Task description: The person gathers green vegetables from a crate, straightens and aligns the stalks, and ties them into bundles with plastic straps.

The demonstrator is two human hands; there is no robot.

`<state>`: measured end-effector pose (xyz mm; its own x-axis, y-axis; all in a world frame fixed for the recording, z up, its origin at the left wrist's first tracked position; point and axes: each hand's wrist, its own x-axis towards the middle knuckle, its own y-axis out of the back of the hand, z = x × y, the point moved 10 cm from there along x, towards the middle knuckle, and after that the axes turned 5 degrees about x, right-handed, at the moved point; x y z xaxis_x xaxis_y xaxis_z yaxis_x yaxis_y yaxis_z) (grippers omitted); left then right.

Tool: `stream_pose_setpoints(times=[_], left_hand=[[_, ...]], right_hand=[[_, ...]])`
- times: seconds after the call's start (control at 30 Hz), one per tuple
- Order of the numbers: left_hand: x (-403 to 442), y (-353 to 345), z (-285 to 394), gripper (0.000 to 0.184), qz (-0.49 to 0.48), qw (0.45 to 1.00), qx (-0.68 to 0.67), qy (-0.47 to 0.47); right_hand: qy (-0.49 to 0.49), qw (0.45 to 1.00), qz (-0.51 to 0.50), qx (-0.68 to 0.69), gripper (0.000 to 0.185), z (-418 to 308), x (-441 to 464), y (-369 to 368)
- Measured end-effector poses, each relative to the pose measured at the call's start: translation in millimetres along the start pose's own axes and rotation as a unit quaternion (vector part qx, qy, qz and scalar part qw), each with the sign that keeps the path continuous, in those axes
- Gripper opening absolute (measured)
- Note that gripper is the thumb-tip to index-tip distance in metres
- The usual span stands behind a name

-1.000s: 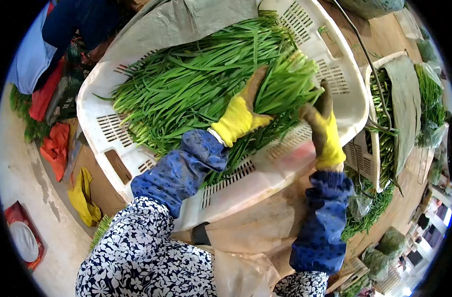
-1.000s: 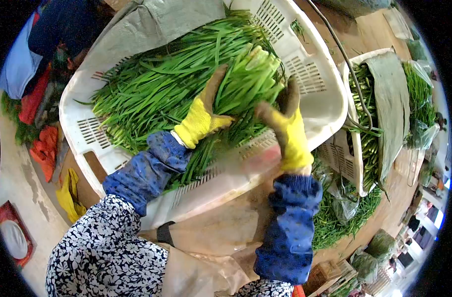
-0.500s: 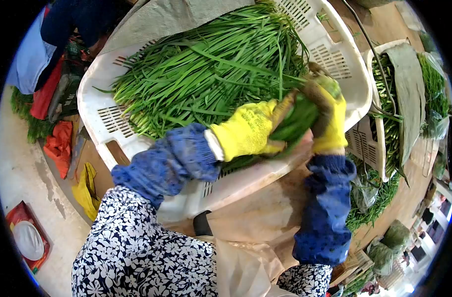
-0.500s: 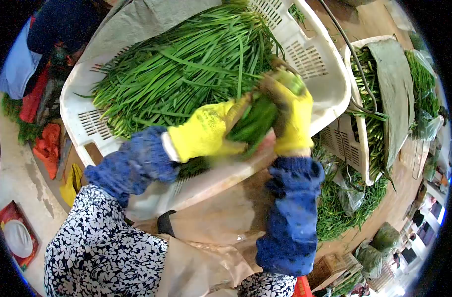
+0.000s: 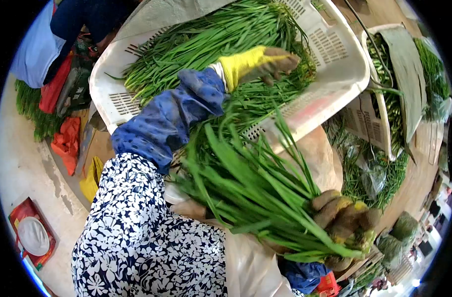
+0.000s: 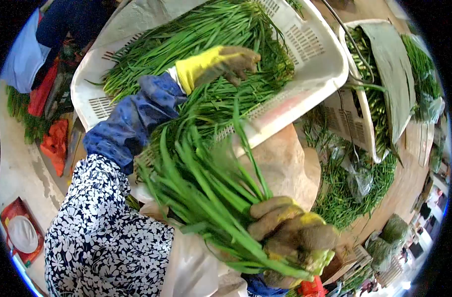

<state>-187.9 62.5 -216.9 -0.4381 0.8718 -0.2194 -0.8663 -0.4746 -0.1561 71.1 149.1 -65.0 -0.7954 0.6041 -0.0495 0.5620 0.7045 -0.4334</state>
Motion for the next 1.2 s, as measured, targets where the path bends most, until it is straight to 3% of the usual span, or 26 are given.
stream_pose_setpoints(times=[0.17, 0.43, 0.6, 0.67, 0.7, 0.73, 0.77, 0.8, 0.83, 0.87, 0.9, 0.93, 0.97, 1.0, 1.07, 1.1, 1.2], left_hand=[[-12.7, -43.1, -8.5, 0.060, -0.044, 0.998, -0.017, 0.038], [-80.6, -127.3, 23.8, 0.065, -0.156, 0.981, -0.068, 0.090], [-146.1, -161.3, 33.3, 0.071, -0.226, 0.946, -0.140, 0.186], [-165.6, -176.1, 28.3, 0.073, -0.249, 0.926, -0.164, 0.231], [-171.9, -184.0, 20.3, 0.074, -0.273, 0.920, -0.138, 0.244], [-177.5, -190.2, 13.1, 0.079, -0.328, 0.915, -0.029, 0.232], [-176.4, -189.5, 13.8, 0.083, -0.309, 0.923, -0.011, 0.229], [-176.0, -188.9, 16.4, 0.087, -0.287, 0.932, 0.007, 0.222], [-178.3, -188.5, 12.2, 0.086, -0.247, 0.923, -0.066, 0.288], [-179.0, -184.4, 18.8, 0.083, -0.246, 0.920, -0.020, 0.304], [-176.3, -188.5, 22.3, 0.080, -0.241, 0.928, -0.028, 0.284], [-173.3, -194.9, 20.5, 0.077, -0.239, 0.934, -0.035, 0.264], [-168.1, -195.8, 23.6, 0.067, -0.270, 0.946, 0.039, 0.177], [-161.9, -206.8, 31.4, 0.067, -0.285, 0.941, 0.049, 0.174], [-160.4, -229.6, 38.3, 0.063, -0.248, 0.926, -0.072, 0.276], [-165.6, -232.0, 32.5, 0.061, -0.215, 0.920, -0.071, 0.319], [-163.4, -207.0, 13.5, 0.058, -0.210, 0.937, 0.050, 0.274]], right_hand=[[-0.003, 0.997, 0.020, 0.073, 0.062, -6.5, -4.2, 27.4], [0.017, 0.961, -0.033, 0.275, 0.067, -16.1, 4.4, 58.1], [0.035, 0.941, -0.081, 0.327, 0.071, -20.0, 12.5, 75.1], [0.026, 0.964, -0.071, 0.254, 0.067, -12.9, 15.5, 100.7], [0.001, 0.987, 0.072, 0.144, 0.059, 4.0, 11.3, 147.0], [0.046, 0.991, 0.067, -0.109, 0.057, -1.4, 1.8, 165.0], [0.089, 0.927, 0.088, -0.354, 0.055, -6.6, -9.6, 182.9], [0.045, 0.924, 0.193, -0.328, 0.058, -8.9, -23.1, 198.6], [0.006, 0.912, 0.296, -0.286, 0.064, -10.1, -42.0, 212.5], [0.079, 0.867, 0.354, -0.341, 0.069, -30.9, -68.1, 207.6], [0.149, 0.907, 0.323, -0.226, 0.073, -41.4, -88.5, 179.8], [0.172, 0.863, 0.290, -0.377, 0.078, -57.4, -107.5, 157.6], [0.176, 0.838, 0.201, -0.475, 0.084, -52.9, -121.2, 127.5], [0.278, 0.845, 0.073, -0.450, 0.088, -56.9, -125.7, 79.3], [0.234, 0.773, -0.052, -0.588, 0.078, -46.9, -119.2, 25.8], [0.227, 0.764, -0.091, -0.597, 0.081, -34.2, -116.6, 15.9], [0.166, 0.749, -0.125, -0.629, 0.080, 27.5, -87.6, 7.5]])
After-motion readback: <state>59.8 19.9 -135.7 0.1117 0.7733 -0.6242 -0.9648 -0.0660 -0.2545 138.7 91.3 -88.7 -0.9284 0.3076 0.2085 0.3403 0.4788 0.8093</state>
